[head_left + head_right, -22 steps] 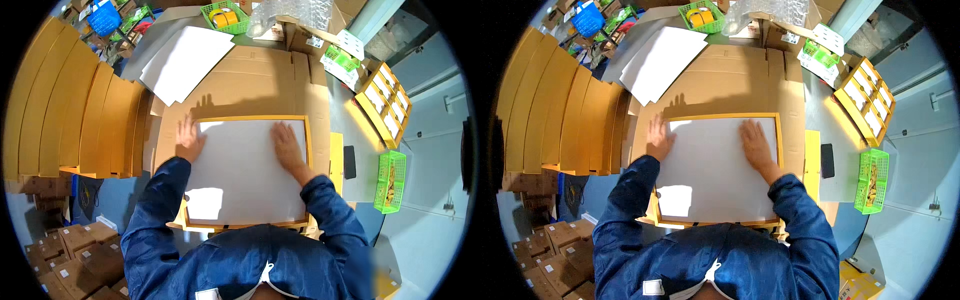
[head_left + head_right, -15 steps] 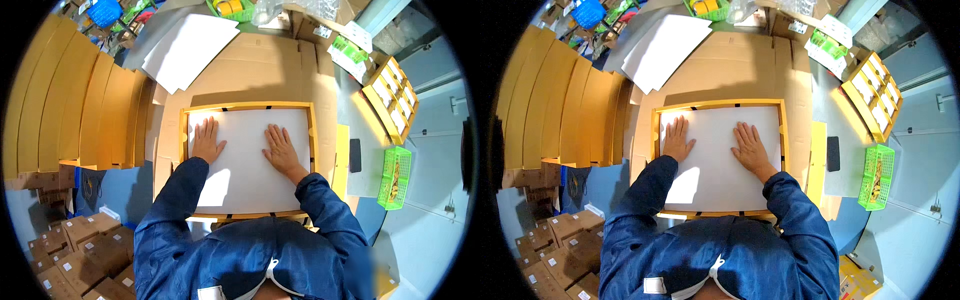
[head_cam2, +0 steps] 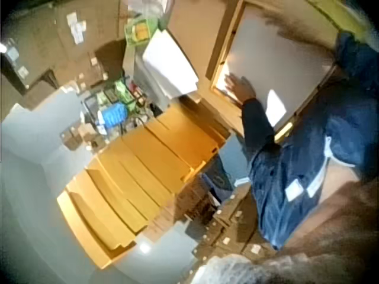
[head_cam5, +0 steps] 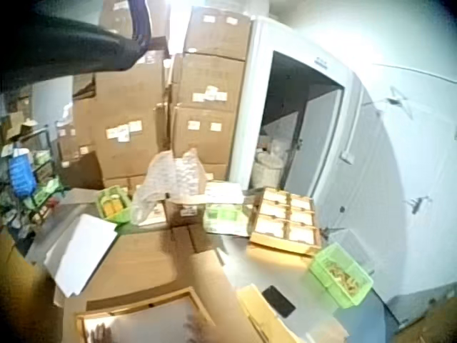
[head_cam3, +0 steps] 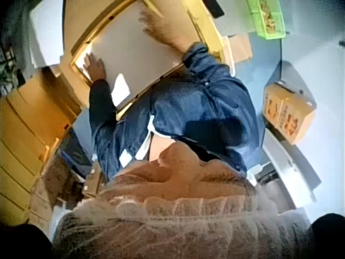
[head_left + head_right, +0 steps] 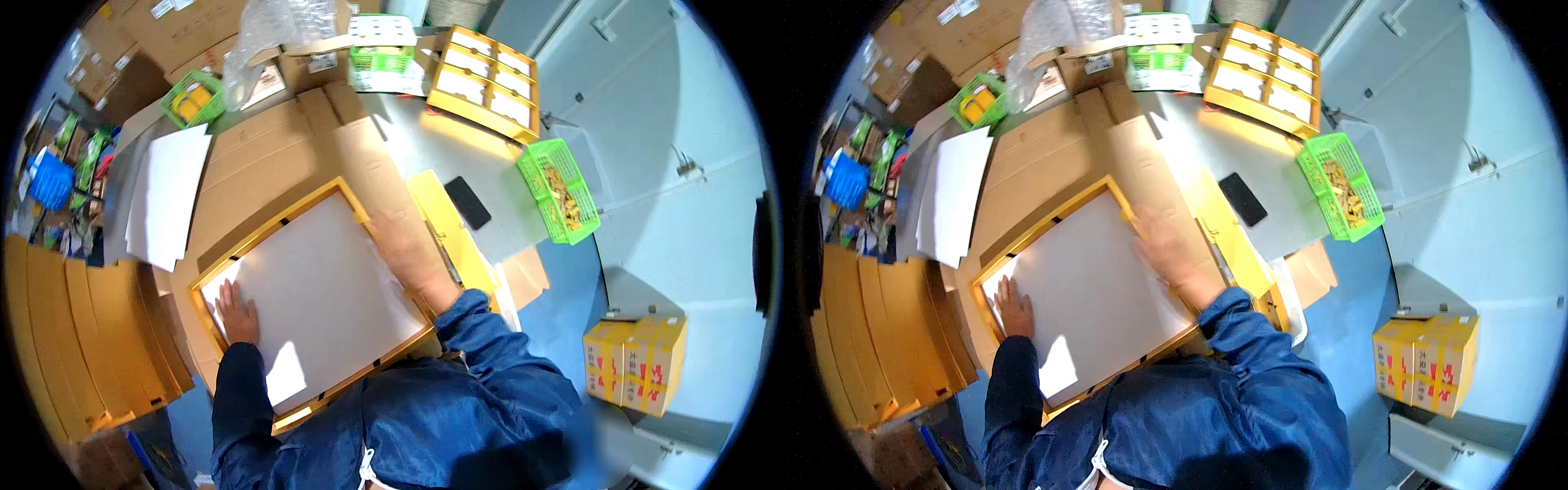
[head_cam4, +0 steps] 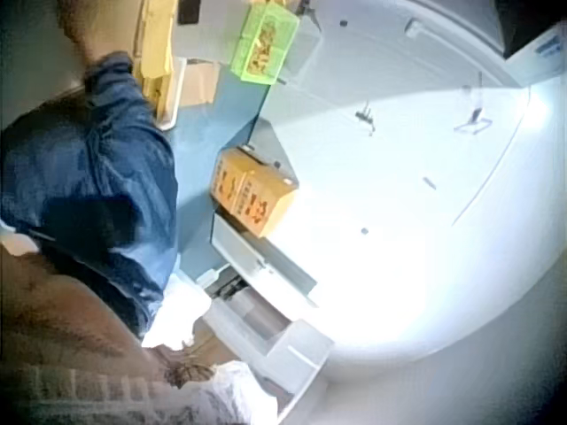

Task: The person assembles a cardboard box by folding its sides and inserting a yellow grid divider. They then place a white foam sheet inside the box and add smaller yellow cardboard dividers into the grid compartments. The person repeats the process of inserting dividers into the grid structure.

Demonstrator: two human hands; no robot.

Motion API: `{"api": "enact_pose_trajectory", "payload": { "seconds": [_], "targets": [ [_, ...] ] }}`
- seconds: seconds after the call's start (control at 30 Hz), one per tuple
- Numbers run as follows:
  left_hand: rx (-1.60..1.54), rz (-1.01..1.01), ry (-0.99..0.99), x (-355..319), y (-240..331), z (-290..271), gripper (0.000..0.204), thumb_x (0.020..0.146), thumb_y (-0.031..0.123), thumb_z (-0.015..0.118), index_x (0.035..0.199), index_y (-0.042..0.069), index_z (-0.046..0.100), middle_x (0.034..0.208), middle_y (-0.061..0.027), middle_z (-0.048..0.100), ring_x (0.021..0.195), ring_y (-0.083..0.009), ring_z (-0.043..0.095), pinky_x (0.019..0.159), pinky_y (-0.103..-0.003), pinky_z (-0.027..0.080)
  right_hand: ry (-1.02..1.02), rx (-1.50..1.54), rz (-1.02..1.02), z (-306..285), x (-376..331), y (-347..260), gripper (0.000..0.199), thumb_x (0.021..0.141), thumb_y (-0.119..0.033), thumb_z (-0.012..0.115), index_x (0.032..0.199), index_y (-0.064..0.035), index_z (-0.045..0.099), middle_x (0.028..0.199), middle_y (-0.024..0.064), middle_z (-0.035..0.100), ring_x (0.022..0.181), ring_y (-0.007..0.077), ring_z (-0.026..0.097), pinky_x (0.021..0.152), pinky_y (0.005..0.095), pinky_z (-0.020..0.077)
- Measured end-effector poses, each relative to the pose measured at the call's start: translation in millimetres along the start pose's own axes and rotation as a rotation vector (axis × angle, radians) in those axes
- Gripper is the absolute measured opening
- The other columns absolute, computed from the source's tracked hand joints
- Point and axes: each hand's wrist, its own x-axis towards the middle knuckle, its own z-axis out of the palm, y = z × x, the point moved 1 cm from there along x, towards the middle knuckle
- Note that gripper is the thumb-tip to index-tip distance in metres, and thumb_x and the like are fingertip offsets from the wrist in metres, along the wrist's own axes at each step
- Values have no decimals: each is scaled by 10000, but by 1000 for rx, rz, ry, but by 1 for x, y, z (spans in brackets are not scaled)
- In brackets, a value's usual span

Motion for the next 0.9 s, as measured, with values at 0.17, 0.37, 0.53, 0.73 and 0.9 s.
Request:
{"api": "enact_pose_trajectory", "payload": {
  "seconds": [0.17,0.37,0.53,0.73,0.9],
  "targets": [
    [18,22,-3,4,5,4,537,864,137,507,1369,10,373,1485,-160,278,1386,-313,225,1138,-470,134,-46,-113,637,-35,-131,187,480,767,-213,667,1165,5,514,1254,199,502,1160,369,468,986,415,388],
    [31,-2,-7,2,-3,8,538,851,113,497,1359,-15,375,1474,-187,292,1370,-350,246,1125,-488,156,-330,-270,716,-22,-181,177,728,773,-354,676,1339,-5,378,1412,230,336,1309,367,320,1074,447,276],
    [-49,39,27,5,-10,15,526,845,95,467,1357,-1,394,1450,-205,324,1343,-371,279,1112,-477,193,-311,-225,692,-15,-192,174,821,785,-383,658,1410,-20,268,1463,253,238,1365,392,221,1122,461,183],
    [43,177,44,9,-16,12,468,888,88,416,1342,-29,406,1422,-240,348,1309,-387,337,1097,-470,248,-33,1,756,-49,-223,150,652,810,-294,625,1352,-21,387,1466,235,252,1358,390,238,1113,441,213],
    [-51,118,233,41,-2,36,509,995,290,394,1392,-13,297,1440,-201,306,1316,-358,318,1094,-420,266,200,-166,1089,-97,-385,172,517,806,-148,628,1274,-16,452,1376,219,396,1261,380,389,1048,400,345]
  ]
}}
